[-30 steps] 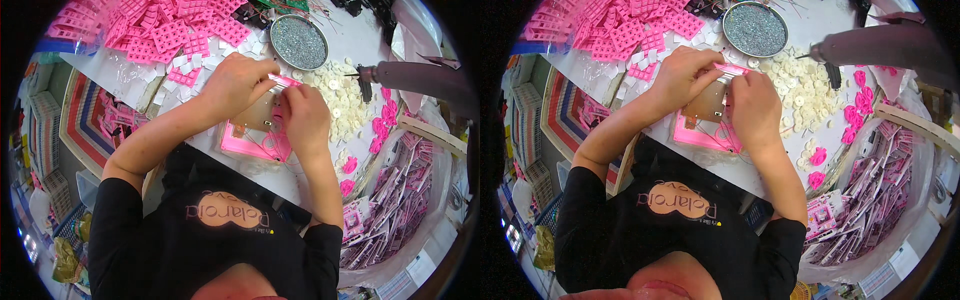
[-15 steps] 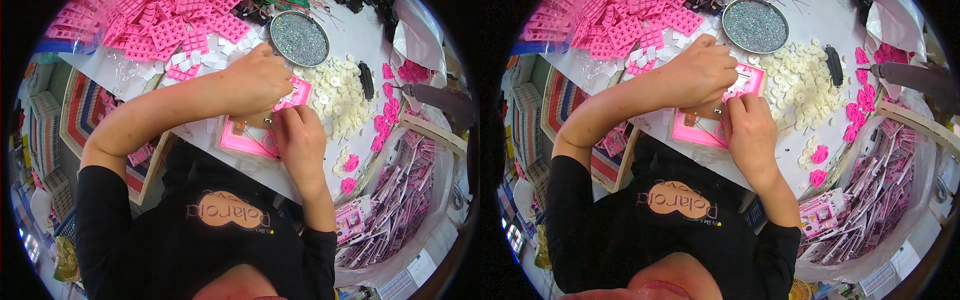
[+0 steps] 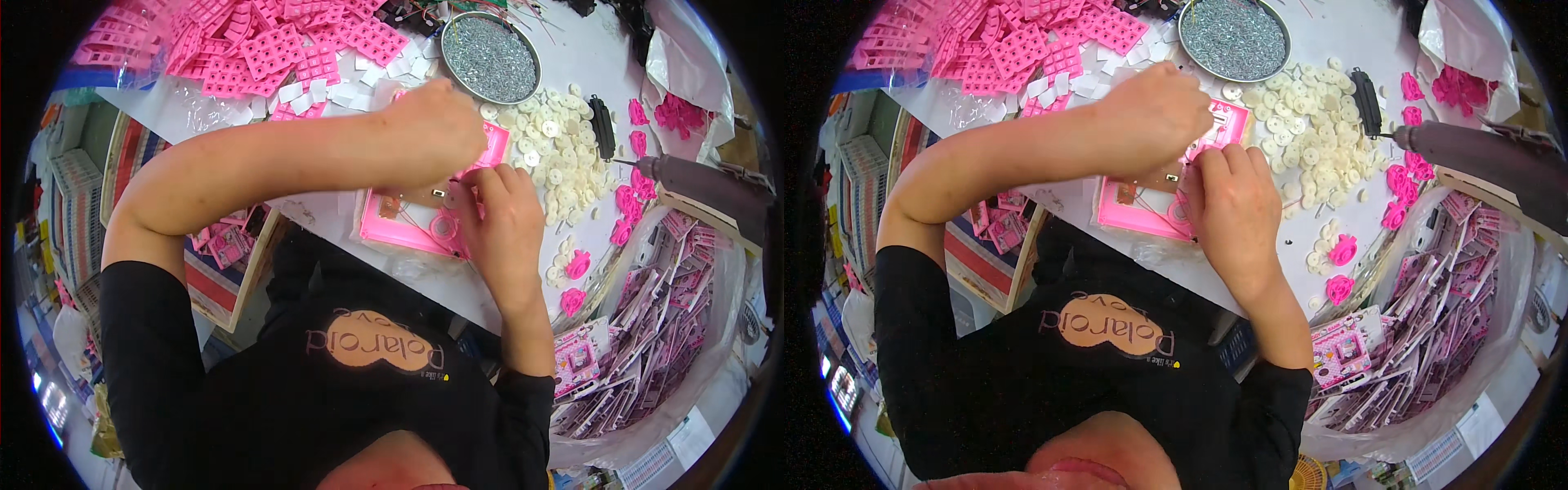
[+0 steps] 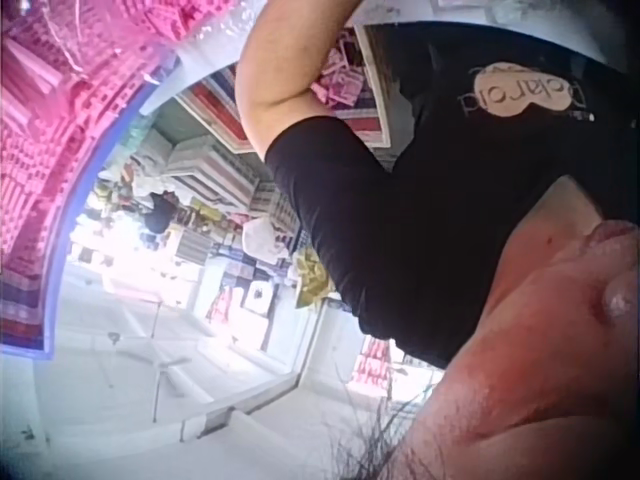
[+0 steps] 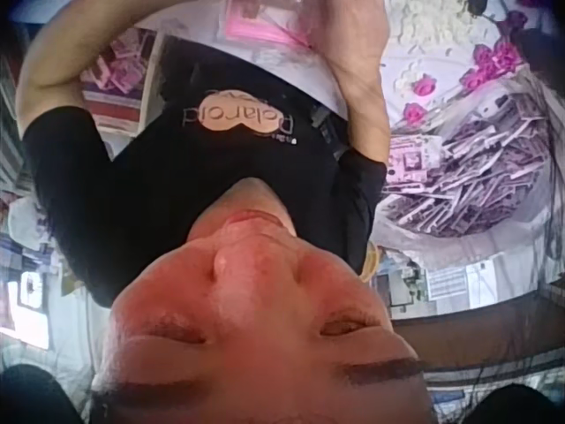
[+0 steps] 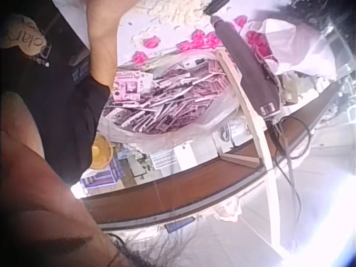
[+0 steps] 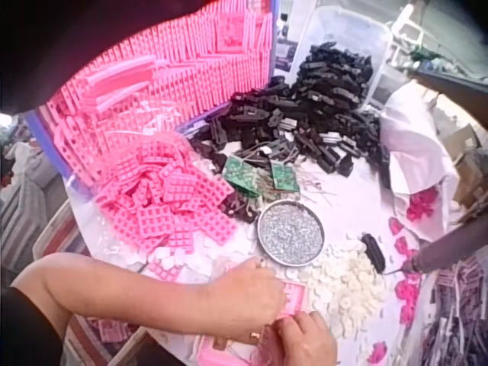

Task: Assembling a pink toy electronic device by installing buttons, a circuit board, and securing components with an electric screwdriver.

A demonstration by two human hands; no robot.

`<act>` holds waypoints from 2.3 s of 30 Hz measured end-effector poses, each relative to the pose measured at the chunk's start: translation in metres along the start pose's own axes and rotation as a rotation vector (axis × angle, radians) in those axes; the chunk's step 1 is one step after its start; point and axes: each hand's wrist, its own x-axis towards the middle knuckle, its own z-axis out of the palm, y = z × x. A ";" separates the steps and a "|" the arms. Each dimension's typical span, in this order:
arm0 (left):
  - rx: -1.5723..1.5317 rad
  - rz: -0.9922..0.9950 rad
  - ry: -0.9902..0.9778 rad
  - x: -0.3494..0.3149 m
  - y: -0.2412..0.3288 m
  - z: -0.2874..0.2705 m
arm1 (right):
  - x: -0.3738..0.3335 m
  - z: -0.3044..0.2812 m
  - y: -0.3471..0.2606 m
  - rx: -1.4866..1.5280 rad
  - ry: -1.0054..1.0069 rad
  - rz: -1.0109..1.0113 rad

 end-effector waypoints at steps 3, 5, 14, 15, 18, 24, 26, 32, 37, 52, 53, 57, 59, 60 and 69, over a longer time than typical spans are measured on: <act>-0.039 -0.030 -0.178 0.007 -0.004 -0.006 | 0.003 -0.002 0.003 0.059 -0.003 0.001; -0.014 0.004 -0.201 0.011 -0.003 -0.008 | 0.003 -0.002 0.004 0.067 0.004 0.001; -0.137 -0.112 -0.335 0.023 -0.002 -0.016 | 0.004 -0.003 0.000 -0.009 0.009 0.031; -0.117 -0.149 -0.350 0.025 -0.006 -0.014 | 0.006 -0.002 0.001 -0.012 0.032 0.017; -0.214 -0.211 -0.210 0.025 -0.009 -0.022 | 0.011 0.004 0.008 0.095 0.081 -0.016; -0.301 -0.147 -0.078 0.020 -0.024 -0.015 | 0.020 0.027 0.030 0.175 0.256 -0.111; -0.279 -0.113 -0.076 0.020 -0.026 -0.012 | 0.022 0.030 0.030 0.146 0.228 -0.069; -0.242 -0.045 -0.138 0.019 -0.028 -0.016 | 0.028 0.016 0.032 0.091 0.096 -0.117; -0.126 -0.021 -0.076 0.015 -0.024 -0.012 | 0.021 -0.003 0.037 -0.050 -0.020 -0.391; -0.440 -0.390 0.555 -0.003 -0.042 -0.007 | -0.002 0.022 -0.003 -0.376 0.029 -0.168; -0.414 -0.495 0.469 -0.009 -0.047 -0.008 | -0.003 0.018 -0.005 -0.373 -0.043 -0.137; -0.362 -0.425 0.316 -0.020 -0.044 0.017 | 0.003 0.011 -0.001 -0.241 -0.040 -0.181; -0.375 -0.378 0.440 -0.020 -0.036 0.028 | 0.008 0.003 0.006 -0.124 -0.035 -0.202; -0.381 -0.356 0.502 -0.020 -0.031 0.031 | 0.011 0.002 0.012 -0.023 0.025 -0.161; -0.516 -0.310 0.597 -0.035 -0.006 0.019 | 0.041 0.013 0.013 0.424 0.194 0.085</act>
